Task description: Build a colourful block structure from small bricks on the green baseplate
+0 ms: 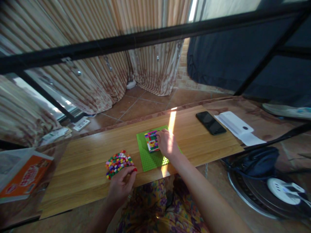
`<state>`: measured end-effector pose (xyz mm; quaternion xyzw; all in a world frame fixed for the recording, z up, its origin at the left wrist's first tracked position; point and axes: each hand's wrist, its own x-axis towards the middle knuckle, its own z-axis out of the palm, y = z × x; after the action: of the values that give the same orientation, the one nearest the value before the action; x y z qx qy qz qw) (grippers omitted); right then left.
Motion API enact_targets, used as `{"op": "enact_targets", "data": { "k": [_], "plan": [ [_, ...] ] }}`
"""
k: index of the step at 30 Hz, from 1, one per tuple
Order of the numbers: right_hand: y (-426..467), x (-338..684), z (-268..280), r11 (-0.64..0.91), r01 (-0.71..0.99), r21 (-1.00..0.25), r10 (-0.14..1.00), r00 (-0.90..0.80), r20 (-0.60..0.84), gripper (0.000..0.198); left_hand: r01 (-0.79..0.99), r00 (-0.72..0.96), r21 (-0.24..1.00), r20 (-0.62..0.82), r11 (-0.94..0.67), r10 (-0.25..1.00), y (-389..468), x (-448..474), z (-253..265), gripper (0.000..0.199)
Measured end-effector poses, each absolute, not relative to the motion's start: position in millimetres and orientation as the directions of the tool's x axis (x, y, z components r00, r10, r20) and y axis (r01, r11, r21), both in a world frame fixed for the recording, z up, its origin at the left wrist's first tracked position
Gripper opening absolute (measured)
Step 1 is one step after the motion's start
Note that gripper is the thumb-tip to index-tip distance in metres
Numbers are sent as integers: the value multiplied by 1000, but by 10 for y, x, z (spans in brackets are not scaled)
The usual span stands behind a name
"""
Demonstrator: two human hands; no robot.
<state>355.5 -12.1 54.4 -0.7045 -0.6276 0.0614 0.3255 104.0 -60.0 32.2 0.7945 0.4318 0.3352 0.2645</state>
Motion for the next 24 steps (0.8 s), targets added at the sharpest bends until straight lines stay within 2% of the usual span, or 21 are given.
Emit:
{"op": "enact_targets", "data": {
  "k": [7, 11, 16, 24],
  "plan": [
    [-49, 3570, 665, -7, 944, -330, 971, 85, 222, 28, 511, 403, 661, 381, -550, 832, -581, 1047, 226, 12],
    [-49, 3587, 699, 42, 964, -263, 982, 8, 188, 29, 498, 390, 656, 414, -567, 822, -576, 1051, 211, 11],
    [-47, 3606, 702, 48, 971, -234, 981, -2, 194, 25, 487, 387, 644, 446, -590, 807, -571, 1069, 213, 10],
    [-13, 3647, 709, 186, 977, -106, 973, -168, 158, 27, 483, 381, 648, 450, -589, 808, -573, 1068, 171, 9]
  ]
}}
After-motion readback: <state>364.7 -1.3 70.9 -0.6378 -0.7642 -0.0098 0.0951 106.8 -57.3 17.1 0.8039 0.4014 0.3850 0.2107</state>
